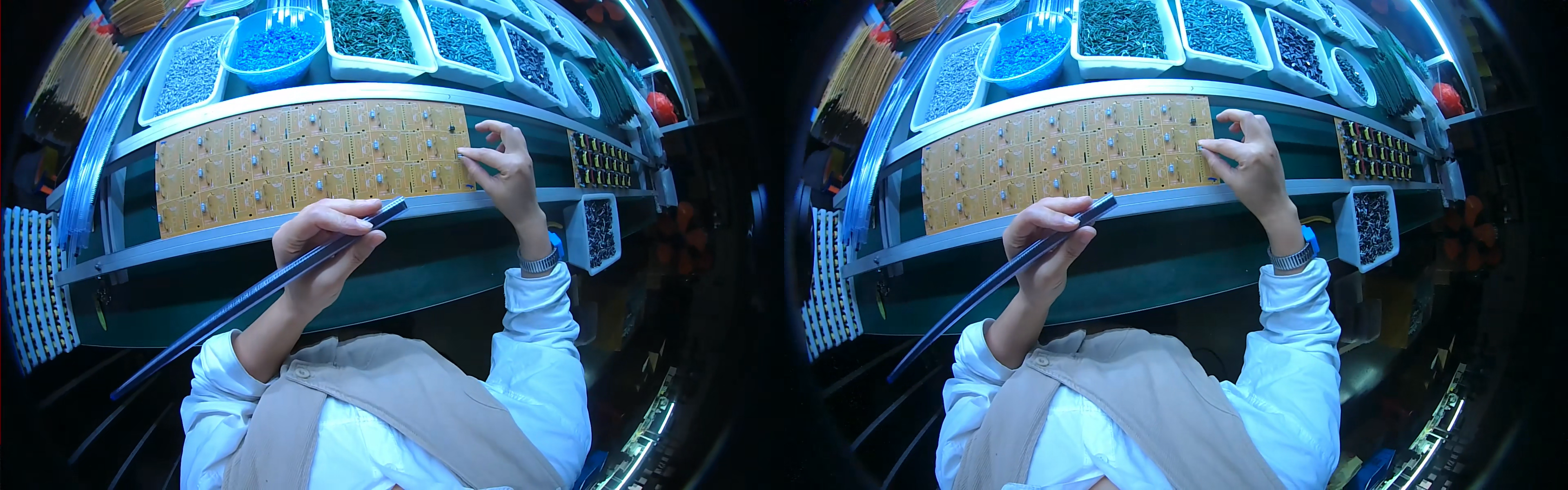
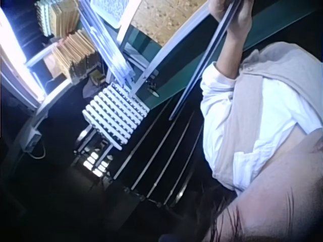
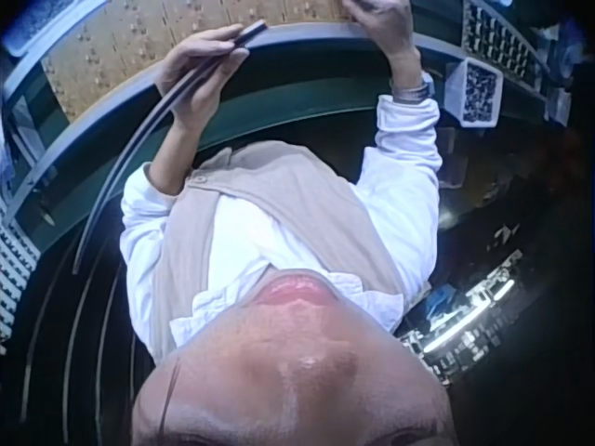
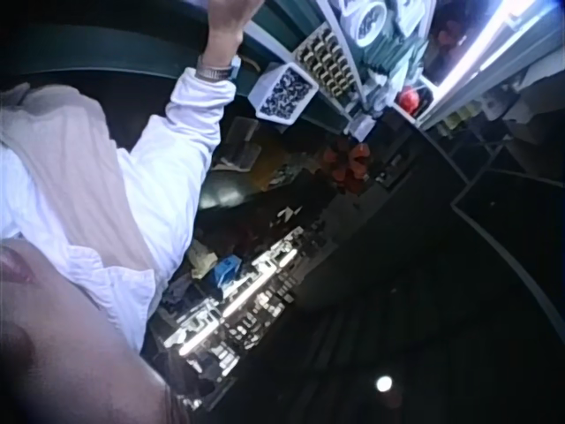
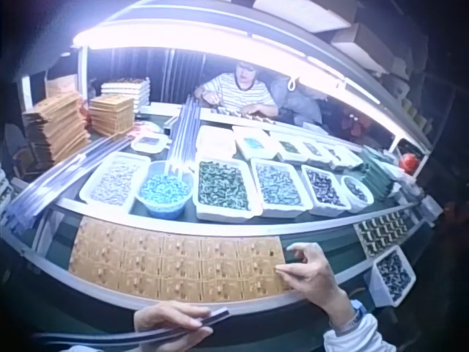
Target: Sorting and placing small electronic components into a tube and onto a board at an assembly station.
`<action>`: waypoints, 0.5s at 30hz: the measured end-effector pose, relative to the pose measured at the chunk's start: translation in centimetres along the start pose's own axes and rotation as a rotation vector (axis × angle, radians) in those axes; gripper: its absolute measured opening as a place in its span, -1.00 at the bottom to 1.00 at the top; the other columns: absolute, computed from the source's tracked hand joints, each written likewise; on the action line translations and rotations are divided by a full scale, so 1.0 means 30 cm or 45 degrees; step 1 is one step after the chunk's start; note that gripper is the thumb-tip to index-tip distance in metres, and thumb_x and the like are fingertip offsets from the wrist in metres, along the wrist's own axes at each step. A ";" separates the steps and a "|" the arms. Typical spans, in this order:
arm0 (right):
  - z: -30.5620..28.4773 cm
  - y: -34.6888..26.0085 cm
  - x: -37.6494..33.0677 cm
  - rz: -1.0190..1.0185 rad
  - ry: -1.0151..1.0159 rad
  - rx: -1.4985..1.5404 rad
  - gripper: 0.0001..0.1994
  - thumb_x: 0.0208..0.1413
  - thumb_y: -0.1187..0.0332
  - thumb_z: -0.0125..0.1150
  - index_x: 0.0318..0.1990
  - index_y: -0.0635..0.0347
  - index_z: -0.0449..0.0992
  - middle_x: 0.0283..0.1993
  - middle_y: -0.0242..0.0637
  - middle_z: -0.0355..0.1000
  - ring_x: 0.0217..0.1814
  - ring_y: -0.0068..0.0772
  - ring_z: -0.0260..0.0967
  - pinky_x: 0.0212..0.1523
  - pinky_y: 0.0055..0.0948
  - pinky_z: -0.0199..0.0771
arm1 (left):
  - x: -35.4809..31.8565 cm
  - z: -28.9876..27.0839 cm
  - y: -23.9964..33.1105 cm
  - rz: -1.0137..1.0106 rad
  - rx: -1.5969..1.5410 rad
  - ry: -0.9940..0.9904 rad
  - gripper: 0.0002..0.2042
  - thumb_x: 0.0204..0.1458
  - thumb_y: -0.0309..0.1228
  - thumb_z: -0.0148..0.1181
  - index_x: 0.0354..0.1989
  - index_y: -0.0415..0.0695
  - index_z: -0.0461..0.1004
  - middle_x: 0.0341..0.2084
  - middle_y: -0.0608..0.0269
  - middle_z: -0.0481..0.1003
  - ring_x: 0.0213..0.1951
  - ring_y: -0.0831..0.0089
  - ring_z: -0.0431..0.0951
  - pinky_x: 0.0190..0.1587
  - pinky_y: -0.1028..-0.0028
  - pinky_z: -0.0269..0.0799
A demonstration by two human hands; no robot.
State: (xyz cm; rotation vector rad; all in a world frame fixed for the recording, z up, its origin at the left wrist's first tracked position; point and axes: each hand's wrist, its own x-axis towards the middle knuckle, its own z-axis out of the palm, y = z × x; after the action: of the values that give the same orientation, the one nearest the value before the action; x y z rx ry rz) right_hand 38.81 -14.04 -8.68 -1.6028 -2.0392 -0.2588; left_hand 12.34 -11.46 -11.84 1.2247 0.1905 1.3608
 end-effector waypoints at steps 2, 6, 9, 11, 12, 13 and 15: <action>-0.011 -0.002 0.008 -0.070 -0.034 -0.049 -0.84 -0.19 0.48 0.26 -0.37 0.10 0.59 -0.22 -0.29 0.37 -0.30 -0.41 0.27 -0.37 -0.51 0.31 | 0.000 -0.001 0.000 0.007 0.008 0.006 -0.84 -0.17 -0.65 0.25 -0.37 -0.20 0.49 -0.30 0.04 0.50 -0.23 0.39 0.54 -0.20 0.53 0.46; -0.015 -0.013 0.023 -0.065 -0.181 -0.031 -0.84 -0.17 0.51 0.23 -0.35 0.14 0.58 -0.34 -0.31 0.41 -0.34 -0.38 0.30 -0.38 -0.47 0.34 | 0.000 -0.003 0.003 0.002 0.018 -0.002 -0.84 -0.17 -0.66 0.25 -0.38 -0.21 0.49 -0.31 0.03 0.51 -0.23 0.39 0.54 -0.21 0.54 0.47; -0.039 -0.042 0.044 -0.087 -0.287 -0.118 -0.87 -0.13 0.51 0.22 -0.36 0.21 0.57 -0.42 -0.31 0.43 -0.40 -0.42 0.35 -0.42 -0.48 0.37 | -0.001 -0.005 0.002 -0.026 -0.007 0.006 -0.85 -0.17 -0.65 0.25 -0.38 -0.21 0.50 -0.31 0.03 0.51 -0.26 0.39 0.55 -0.23 0.55 0.48; -0.054 -0.084 0.050 -0.099 -0.340 -0.163 -0.89 -0.11 0.50 0.21 -0.37 0.24 0.56 -0.45 -0.30 0.45 -0.42 -0.43 0.38 -0.43 -0.49 0.39 | 0.007 0.004 -0.002 -0.037 0.015 0.003 -0.85 -0.16 -0.65 0.25 -0.38 -0.22 0.50 -0.32 0.04 0.51 -0.27 0.39 0.55 -0.25 0.56 0.48; -0.051 -0.130 0.043 0.047 -0.312 0.139 -0.90 -0.09 0.50 0.20 -0.37 0.27 0.55 -0.46 -0.28 0.46 -0.44 -0.46 0.39 -0.45 -0.52 0.41 | 0.009 0.005 -0.003 -0.049 0.040 0.000 -0.86 -0.16 -0.64 0.25 -0.38 -0.22 0.50 -0.32 0.05 0.51 -0.28 0.40 0.56 -0.26 0.57 0.48; -0.043 -0.177 0.033 0.193 -0.283 0.442 -0.91 -0.06 0.49 0.19 -0.37 0.29 0.54 -0.46 -0.26 0.46 -0.46 -0.48 0.41 -0.46 -0.55 0.42 | 0.008 0.005 -0.001 -0.062 0.067 -0.001 -0.87 -0.16 -0.64 0.25 -0.39 -0.23 0.50 -0.32 0.05 0.51 -0.29 0.40 0.56 -0.27 0.57 0.48; -0.022 -0.230 0.025 0.345 -0.250 0.745 -0.91 -0.03 0.49 0.18 -0.38 0.32 0.53 -0.47 -0.25 0.47 -0.47 -0.50 0.42 -0.47 -0.58 0.44 | 0.015 0.012 0.023 -0.141 0.154 -0.037 -0.87 -0.16 -0.64 0.25 -0.39 -0.23 0.50 -0.32 0.06 0.51 -0.30 0.41 0.56 -0.28 0.58 0.48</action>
State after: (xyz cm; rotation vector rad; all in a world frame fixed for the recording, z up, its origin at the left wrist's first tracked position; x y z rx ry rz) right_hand 32.37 -15.65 -6.57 -1.5294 -1.7693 0.5630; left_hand 12.31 -11.46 -10.94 1.3141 0.3194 1.2495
